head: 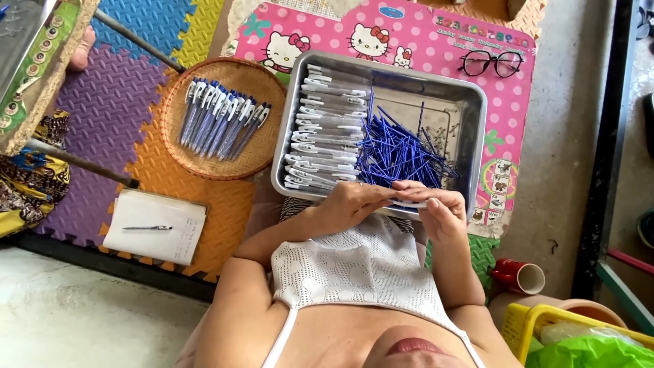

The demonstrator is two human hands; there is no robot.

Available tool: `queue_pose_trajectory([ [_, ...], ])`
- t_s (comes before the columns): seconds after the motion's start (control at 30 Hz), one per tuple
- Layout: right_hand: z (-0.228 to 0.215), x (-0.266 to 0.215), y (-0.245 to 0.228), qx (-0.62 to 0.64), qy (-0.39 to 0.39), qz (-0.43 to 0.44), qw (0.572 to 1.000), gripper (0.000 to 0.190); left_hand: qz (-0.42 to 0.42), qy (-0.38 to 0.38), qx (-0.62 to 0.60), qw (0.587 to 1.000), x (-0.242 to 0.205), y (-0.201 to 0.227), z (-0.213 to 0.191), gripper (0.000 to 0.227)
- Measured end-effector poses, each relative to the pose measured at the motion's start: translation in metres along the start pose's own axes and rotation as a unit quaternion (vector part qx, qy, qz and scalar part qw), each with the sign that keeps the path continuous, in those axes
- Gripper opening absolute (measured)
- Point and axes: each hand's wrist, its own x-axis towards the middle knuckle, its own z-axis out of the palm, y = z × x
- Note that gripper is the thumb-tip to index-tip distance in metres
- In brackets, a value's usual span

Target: Assembling ballpoint pens by inserting ink refills into plastic barrels and organizing them in a tray.

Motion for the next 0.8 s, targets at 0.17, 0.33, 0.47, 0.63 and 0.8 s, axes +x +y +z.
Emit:
queue_pose_trajectory([
  [0.17, 0.026, 0.0, -0.006, -0.054, 0.041, -0.02, 0.997, 0.046, -0.047, 0.001, -0.076, 0.996, 0.001, 0.007, 0.012, 0.03],
  [0.33, 0.026, 0.005, 0.005, -0.298, -0.011, -0.18, 0.937, 0.051, -0.055, 0.01, -0.037, 0.998, -0.004, 0.01, 0.019, 0.03],
  [0.47, 0.031, 0.006, 0.007, -0.313, -0.021, -0.204, 0.927, 0.049, -0.058, 0.042, -0.035, 0.997, -0.015, -0.001, 0.022, 0.033],
  [0.63, 0.004, 0.0, 0.023, -0.311, -0.019, -0.142, 0.94, 0.104, -0.033, 0.083, 0.002, 0.996, 0.008, 0.035, -0.021, 0.033],
  [0.8, -0.042, -0.016, 0.011, -0.335, 0.028, -0.095, 0.937, 0.068, -0.133, 0.229, 0.441, 0.858, -0.055, -0.087, -0.156, 0.034],
])
